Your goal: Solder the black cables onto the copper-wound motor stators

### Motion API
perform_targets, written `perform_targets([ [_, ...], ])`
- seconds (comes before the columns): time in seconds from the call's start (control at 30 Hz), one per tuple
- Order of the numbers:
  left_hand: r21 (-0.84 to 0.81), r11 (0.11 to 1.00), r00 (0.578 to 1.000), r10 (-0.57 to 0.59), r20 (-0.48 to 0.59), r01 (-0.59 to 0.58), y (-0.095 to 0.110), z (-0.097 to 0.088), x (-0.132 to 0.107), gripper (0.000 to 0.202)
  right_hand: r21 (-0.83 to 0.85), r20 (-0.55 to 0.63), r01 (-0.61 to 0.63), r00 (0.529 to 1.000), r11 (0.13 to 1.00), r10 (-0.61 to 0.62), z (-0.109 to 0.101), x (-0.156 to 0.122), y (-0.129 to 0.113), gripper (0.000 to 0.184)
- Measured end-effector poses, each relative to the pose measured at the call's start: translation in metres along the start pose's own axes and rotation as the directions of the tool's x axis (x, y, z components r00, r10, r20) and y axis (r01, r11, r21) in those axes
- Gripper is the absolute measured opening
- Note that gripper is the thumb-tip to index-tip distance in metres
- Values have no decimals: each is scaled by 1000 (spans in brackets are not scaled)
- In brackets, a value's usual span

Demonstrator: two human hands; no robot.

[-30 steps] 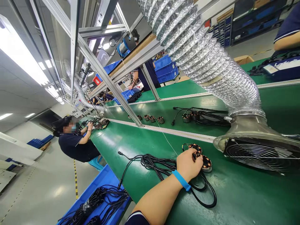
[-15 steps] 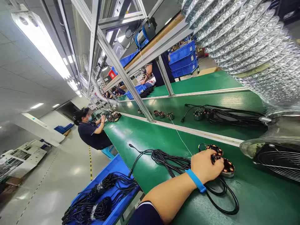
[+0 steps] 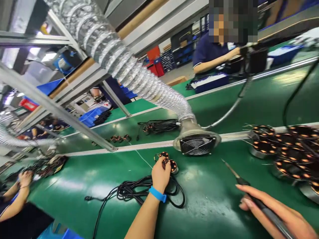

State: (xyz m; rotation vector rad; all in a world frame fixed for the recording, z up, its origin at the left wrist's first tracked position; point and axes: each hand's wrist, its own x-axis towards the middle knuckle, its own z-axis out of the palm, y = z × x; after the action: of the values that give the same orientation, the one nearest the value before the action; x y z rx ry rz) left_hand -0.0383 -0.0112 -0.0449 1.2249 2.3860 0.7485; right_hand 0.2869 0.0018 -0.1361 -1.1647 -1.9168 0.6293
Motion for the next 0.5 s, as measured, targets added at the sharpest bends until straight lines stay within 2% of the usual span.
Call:
perform_targets([
  [0.03,-7,1000,1000,2,-10,-2,-2,1,1,34,79,82,63,994,995,-69,-3,4,-8,40],
  [0.17,-50,999,998,18,-52,-20,-10,6,3,33,205,54,66,995,976,-79,-8,18,-33,37],
  [0.3,-71,997,998,34,-52,-38,-13,8,6,31,213,-61,126,991,969,-115,4,16,-29,37],
  [0.4,-46,999,999,21,-40,-22,-11,8,5,31,203,-73,139,989,969,-126,11,13,-24,36],
  [0.5,0,1000,999,5,-36,-5,-4,3,2,32,225,-89,137,989,965,-120,8,14,-25,36],
])
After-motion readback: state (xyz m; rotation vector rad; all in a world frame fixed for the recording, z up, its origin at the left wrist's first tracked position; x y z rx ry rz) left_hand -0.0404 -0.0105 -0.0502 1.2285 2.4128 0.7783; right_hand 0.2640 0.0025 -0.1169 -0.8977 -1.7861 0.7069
